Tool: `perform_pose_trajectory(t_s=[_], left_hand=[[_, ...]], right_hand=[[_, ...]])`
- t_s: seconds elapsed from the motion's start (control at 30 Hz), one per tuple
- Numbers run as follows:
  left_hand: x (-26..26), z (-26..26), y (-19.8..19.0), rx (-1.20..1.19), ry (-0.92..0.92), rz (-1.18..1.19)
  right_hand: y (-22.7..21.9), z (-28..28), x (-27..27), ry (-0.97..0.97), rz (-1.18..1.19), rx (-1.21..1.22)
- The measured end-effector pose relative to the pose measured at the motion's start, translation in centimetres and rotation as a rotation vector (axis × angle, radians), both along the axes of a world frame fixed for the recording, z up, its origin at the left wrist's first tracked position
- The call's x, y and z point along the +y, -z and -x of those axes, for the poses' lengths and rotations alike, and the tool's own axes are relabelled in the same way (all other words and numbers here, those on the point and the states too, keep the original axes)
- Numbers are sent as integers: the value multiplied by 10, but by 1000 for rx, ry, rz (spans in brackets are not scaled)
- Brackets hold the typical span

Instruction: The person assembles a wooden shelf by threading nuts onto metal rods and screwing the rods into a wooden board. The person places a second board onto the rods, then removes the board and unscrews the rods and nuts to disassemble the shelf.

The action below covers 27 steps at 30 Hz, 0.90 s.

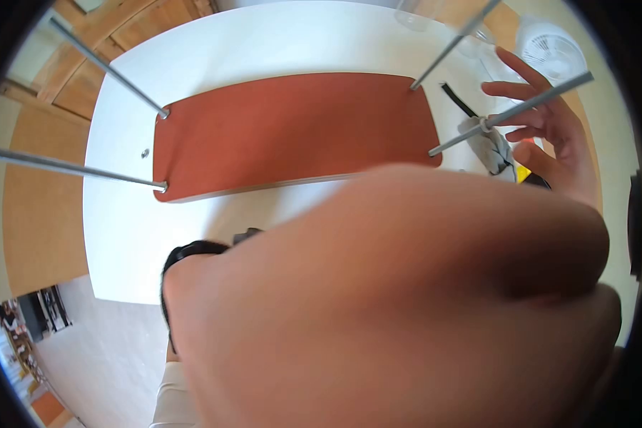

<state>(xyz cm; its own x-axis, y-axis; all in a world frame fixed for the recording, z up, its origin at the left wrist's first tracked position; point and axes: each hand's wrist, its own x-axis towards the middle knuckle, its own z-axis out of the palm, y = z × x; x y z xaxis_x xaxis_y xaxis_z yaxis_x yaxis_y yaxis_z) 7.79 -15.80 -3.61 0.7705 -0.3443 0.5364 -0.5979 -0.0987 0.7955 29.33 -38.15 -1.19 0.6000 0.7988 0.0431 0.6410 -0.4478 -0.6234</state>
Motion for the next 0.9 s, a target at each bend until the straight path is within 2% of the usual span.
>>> perform_pose_trajectory(t_s=[0.03,0.2,0.23,0.3,0.37,0.47,0.5,0.53,0.63,0.7,0.77,0.83,0.87,0.9], left_hand=[[0,0,-3,-14,-2,-34],[8,-11,-26,-72,-17,-179],[8,-13,-29,-89,-15,-213],[7,-20,-37,-127,-12,-275],[5,-24,-46,-169,-30,-350],[-6,-30,-52,-236,-72,-472],[-8,-26,-64,-257,-87,-512],[-16,-25,-55,-281,-79,-526],[-30,-58,2,-197,-426,64],[-28,-78,0,-31,-533,-114],[-27,-106,24,-7,-579,-104],[-25,-119,34,209,-570,-241],[-27,-124,44,205,-569,-254],[-28,-130,56,229,-499,-167]], right_hand=[[-4,2,0,75,108,16],[6,-11,5,-124,-202,29],[3,-13,6,-102,-204,20],[-9,-17,5,-91,15,124],[-13,-16,2,-32,49,149],[2,-16,-2,-56,-182,95],[1,-17,-4,-49,-192,86],[-1,-9,-7,-56,-151,127],[-9,-8,-10,-54,-90,171],[-14,-11,-16,-33,-80,194],[-2,-16,-19,-47,-177,111],[5,-23,-25,-51,-280,31],[6,-28,-27,-94,-326,-2],[7,-33,-29,-137,-370,-34]])
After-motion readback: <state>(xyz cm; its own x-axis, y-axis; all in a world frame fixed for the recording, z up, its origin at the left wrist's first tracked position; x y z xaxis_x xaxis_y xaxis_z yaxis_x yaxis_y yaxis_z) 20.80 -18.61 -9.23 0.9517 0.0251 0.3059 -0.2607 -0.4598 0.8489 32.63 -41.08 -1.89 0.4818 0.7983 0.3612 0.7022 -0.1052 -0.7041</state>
